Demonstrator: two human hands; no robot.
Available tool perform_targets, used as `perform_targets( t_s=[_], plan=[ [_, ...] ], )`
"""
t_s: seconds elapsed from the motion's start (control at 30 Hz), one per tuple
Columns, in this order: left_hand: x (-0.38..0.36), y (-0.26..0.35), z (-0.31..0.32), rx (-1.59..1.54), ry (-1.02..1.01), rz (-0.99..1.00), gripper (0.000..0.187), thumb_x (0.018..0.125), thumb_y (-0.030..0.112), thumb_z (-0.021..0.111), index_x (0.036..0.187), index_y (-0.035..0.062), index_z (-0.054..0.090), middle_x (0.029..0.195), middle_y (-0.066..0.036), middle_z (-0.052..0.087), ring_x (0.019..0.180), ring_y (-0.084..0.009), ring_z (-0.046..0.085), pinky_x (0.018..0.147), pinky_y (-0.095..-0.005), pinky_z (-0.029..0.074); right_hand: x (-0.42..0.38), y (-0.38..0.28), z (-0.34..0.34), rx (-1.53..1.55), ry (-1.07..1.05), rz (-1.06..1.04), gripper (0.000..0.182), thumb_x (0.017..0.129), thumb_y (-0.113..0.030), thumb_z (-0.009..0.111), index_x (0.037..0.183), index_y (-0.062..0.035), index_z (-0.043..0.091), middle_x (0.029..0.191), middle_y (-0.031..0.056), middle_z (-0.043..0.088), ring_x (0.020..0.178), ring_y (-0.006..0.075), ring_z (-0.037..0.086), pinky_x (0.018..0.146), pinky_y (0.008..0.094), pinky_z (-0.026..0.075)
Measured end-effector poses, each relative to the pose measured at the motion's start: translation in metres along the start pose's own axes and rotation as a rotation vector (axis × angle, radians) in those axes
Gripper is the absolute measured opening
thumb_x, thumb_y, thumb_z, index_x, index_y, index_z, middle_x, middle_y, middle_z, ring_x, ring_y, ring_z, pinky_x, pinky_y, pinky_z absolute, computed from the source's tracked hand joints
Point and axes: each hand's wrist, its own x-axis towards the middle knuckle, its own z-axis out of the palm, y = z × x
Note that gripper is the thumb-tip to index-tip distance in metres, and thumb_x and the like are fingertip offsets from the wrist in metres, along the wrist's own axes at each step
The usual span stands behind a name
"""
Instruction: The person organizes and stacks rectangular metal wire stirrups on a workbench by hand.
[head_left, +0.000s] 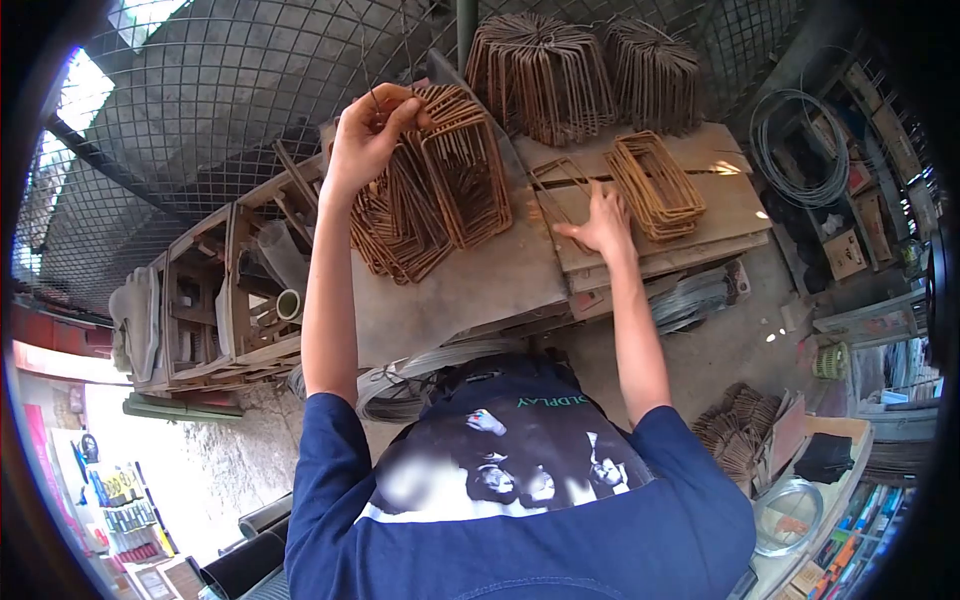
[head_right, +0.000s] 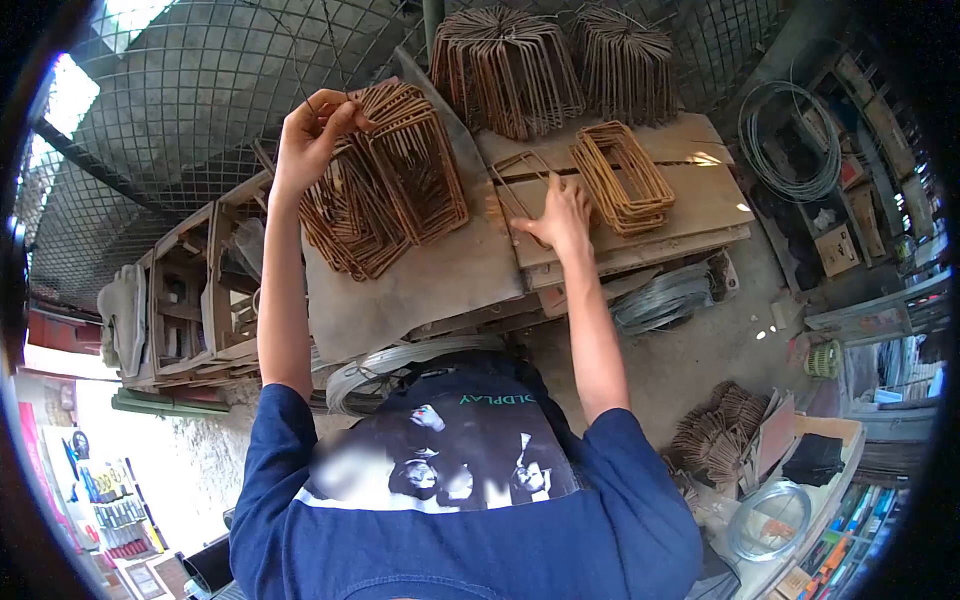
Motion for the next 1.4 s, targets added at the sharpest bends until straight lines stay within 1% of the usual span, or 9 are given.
perform_targets(
  t_s=[0.1,0.23,0.4,0.5,0.57,1.03,1.13,1.27,1.4],
  plan=[
    [0.002,-0.004,0.001,0.023,0.016,0.017,0.015,0.095,0.011,0.056,0.094,-0.0025,0.06,0.08,-0.005,0.067,0.079,-0.0101,0.065,0.074,-0.0246,0.053,-0.005,0.016,0.003,0.26,-0.079,-0.039,0.104,0.06,-0.048,0.085,0.137,0.0015,0.034,0.129,0.0335,0.044,0.123,0.0456,0.043,0.1,0.0559,0.038],
    [0.003,-0.002,0.007,0.045,0.022,0.016,0.015,0.095,0.012,0.057,0.093,-0.0019,0.061,0.079,-0.004,0.067,0.077,-0.0091,0.064,0.072,-0.0237,0.052,-0.01,0.008,-0.002,0.208,-0.04,0.041,0.105,0.059,-0.044,0.086,0.139,-0.0007,0.032,0.127,0.0328,0.045,0.123,0.0458,0.043,0.101,0.0555,0.037],
    [0.001,-0.008,0.002,0.039,0.031,0.02,0.015,0.095,0.013,0.058,0.094,-0.0009,0.062,0.078,-0.003,0.067,0.075,-0.0076,0.063,0.07,-0.022,0.05,-0.004,0.0,-0.006,0.227,-0.145,0.141,0.112,0.056,-0.037,0.089,0.141,-0.0023,0.024,0.132,0.0335,0.04,0.124,0.0457,0.041,0.101,0.0567,0.036],
    [-0.002,-0.007,-0.002,0.098,-0.016,0.017,0.017,0.096,0.011,0.056,0.099,-0.0051,0.059,0.085,-0.007,0.066,0.084,-0.014,0.065,0.078,-0.0291,0.055,-0.009,-0.005,-0.01,0.227,-0.136,0.161,0.111,0.055,-0.034,0.09,0.139,-0.0033,0.024,0.132,0.0328,0.041,0.125,0.0457,0.04,0.102,0.0575,0.036],
    [-0.004,-0.006,0.001,0.052,0.029,0.015,0.016,0.095,0.014,0.057,0.093,-0.0007,0.062,0.078,-0.002,0.067,0.073,-0.0072,0.061,0.068,-0.0222,0.049,-0.01,-0.001,-0.009,0.247,-0.131,0.149,0.111,0.055,-0.033,0.09,0.139,-0.0036,0.024,0.133,0.0322,0.041,0.125,0.0452,0.04,0.102,0.0568,0.036],
    [-0.005,-0.005,0.001,0.054,0.01,0.0,0.014,0.094,0.012,0.059,0.094,-0.0015,0.063,0.08,-0.004,0.069,0.076,-0.008,0.063,0.069,-0.0223,0.05,-0.006,0.01,-0.013,0.28,-0.073,0.139,0.113,0.055,-0.034,0.088,0.142,-0.0023,0.023,0.13,0.0293,0.047,0.122,0.0415,0.046,0.102,0.0494,0.038],
    [-0.007,0.0,0.0,0.063,0.03,-0.054,0.014,0.093,0.011,0.06,0.096,-0.0022,0.064,0.082,-0.005,0.069,0.08,-0.0091,0.065,0.072,-0.0228,0.05,-0.005,0.018,-0.027,0.402,-0.034,0.136,0.11,0.056,-0.031,0.089,0.141,-0.0006,0.026,0.129,0.03,0.048,0.12,0.041,0.048,0.1,0.0497,0.041],
    [-0.006,0.0,-0.001,0.03,-0.009,-0.062,0.012,0.092,0.009,0.061,0.096,-0.0024,0.063,0.084,-0.005,0.069,0.081,-0.0103,0.065,0.075,-0.024,0.051,-0.007,0.014,-0.052,0.818,0.148,0.102,0.103,0.062,-0.03,0.088,0.14,-0.0011,0.028,0.127,0.0311,0.047,0.117,0.0392,0.051,0.099,0.0515,0.042],
    [-0.005,-0.001,0.001,0.046,-0.007,-0.063,0.013,0.092,0.01,0.062,0.095,-0.0023,0.063,0.084,-0.006,0.069,0.081,-0.0105,0.066,0.074,-0.0243,0.052,0.002,-0.005,-0.094,1.136,0.188,0.002,0.096,0.066,-0.029,0.085,0.14,-0.0024,0.028,0.127,0.0293,0.046,0.117,0.0349,0.05,0.097,0.0458,0.046]
  ],
)
